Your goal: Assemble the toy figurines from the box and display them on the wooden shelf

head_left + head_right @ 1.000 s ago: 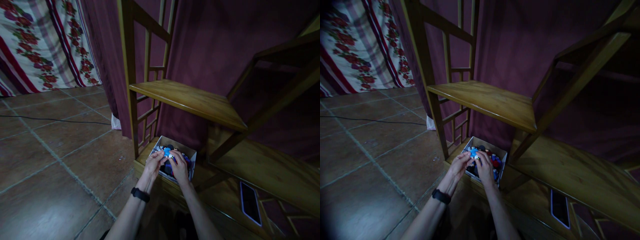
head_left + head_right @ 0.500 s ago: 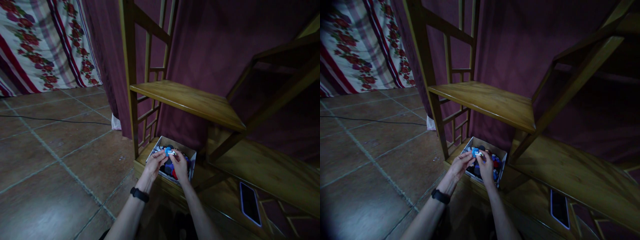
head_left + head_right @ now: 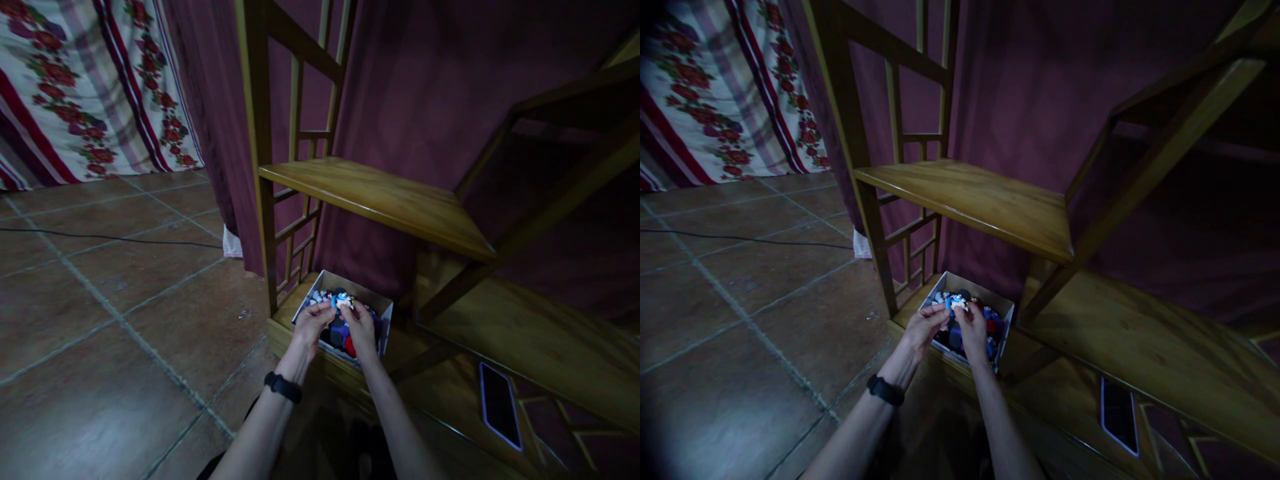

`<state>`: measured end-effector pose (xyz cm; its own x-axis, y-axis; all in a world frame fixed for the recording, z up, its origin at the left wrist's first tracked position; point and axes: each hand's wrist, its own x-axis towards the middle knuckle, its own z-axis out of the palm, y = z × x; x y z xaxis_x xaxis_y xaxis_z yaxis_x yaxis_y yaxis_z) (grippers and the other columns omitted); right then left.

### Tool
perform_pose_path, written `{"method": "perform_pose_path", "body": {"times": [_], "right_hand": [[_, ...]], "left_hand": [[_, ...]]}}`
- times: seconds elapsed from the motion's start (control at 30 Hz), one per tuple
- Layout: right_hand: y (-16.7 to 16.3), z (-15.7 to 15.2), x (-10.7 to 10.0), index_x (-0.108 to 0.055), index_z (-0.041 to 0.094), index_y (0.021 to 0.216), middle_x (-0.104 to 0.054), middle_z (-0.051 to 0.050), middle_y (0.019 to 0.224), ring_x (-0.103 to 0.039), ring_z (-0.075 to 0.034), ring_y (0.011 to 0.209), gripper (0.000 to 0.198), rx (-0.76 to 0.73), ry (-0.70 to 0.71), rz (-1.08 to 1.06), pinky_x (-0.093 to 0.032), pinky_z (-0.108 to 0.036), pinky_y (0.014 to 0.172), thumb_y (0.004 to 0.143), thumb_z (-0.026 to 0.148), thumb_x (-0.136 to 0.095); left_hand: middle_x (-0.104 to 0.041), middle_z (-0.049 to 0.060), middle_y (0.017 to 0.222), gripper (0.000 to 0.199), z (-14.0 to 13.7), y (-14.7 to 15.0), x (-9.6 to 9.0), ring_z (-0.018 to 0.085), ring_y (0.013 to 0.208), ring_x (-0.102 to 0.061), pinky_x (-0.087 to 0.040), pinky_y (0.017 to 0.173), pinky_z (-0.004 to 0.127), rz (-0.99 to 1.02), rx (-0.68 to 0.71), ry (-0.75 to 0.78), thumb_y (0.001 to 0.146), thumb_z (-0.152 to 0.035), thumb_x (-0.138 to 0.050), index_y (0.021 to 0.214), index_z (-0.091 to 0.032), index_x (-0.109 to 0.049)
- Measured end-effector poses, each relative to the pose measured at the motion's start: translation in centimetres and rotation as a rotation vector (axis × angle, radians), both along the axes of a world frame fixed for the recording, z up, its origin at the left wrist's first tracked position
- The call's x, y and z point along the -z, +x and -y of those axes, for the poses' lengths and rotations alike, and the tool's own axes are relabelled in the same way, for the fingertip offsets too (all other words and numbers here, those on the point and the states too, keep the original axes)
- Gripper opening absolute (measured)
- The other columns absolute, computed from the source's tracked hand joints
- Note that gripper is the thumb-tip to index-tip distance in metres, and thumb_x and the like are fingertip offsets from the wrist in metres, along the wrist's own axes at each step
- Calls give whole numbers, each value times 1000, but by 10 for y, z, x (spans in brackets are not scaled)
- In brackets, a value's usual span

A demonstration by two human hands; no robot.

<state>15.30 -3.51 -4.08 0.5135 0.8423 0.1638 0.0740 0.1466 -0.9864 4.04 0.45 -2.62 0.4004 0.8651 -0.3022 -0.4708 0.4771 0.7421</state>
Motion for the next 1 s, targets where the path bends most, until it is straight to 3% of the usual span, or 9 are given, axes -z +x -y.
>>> {"method": "perform_pose_path", "body": {"times": [0.37, 0.6, 0.8, 1.0], "right_hand": [[-1, 1, 6, -65, 19, 89, -69, -3, 78, -63, -19, 73, 27, 71, -6, 174, -51, -29, 64, 76, 42, -57], [-1, -1, 10, -62, 20, 101, -69, -5, 90, -63, -19, 79, 30, 9, 29, 189, -51, -30, 69, 77, 38, -58], [5, -1, 14, -59, 21, 113, -62, -8, 109, -59, -19, 93, 45, 19, -1, 327, -51, -31, 75, 70, 34, -65], [3, -3, 12, -63, 21, 105, -68, -5, 98, -63, -19, 86, 35, -94, 21, 284, -51, -32, 76, 71, 31, -64]], "left_hand": [[-69, 5, 69, 16, 5, 2, -2, 11, 62, -63, -50, 70, 25, 1, -106, -75, 65, 2, -69, 76, -9, -68], [-69, 6, 73, 11, -1, 0, 1, 10, 64, -64, -53, 68, 21, 77, -51, -141, 70, 0, -66, 76, -9, -68], [-68, 6, 69, 6, -7, -5, 5, 10, 60, -64, -54, 65, 20, 129, -15, -265, 72, -3, -65, 73, -9, -66], [-68, 5, 67, 6, -6, -7, 5, 11, 59, -65, -54, 65, 21, 133, 57, -295, 71, -7, -68, 74, -10, -64]]}}
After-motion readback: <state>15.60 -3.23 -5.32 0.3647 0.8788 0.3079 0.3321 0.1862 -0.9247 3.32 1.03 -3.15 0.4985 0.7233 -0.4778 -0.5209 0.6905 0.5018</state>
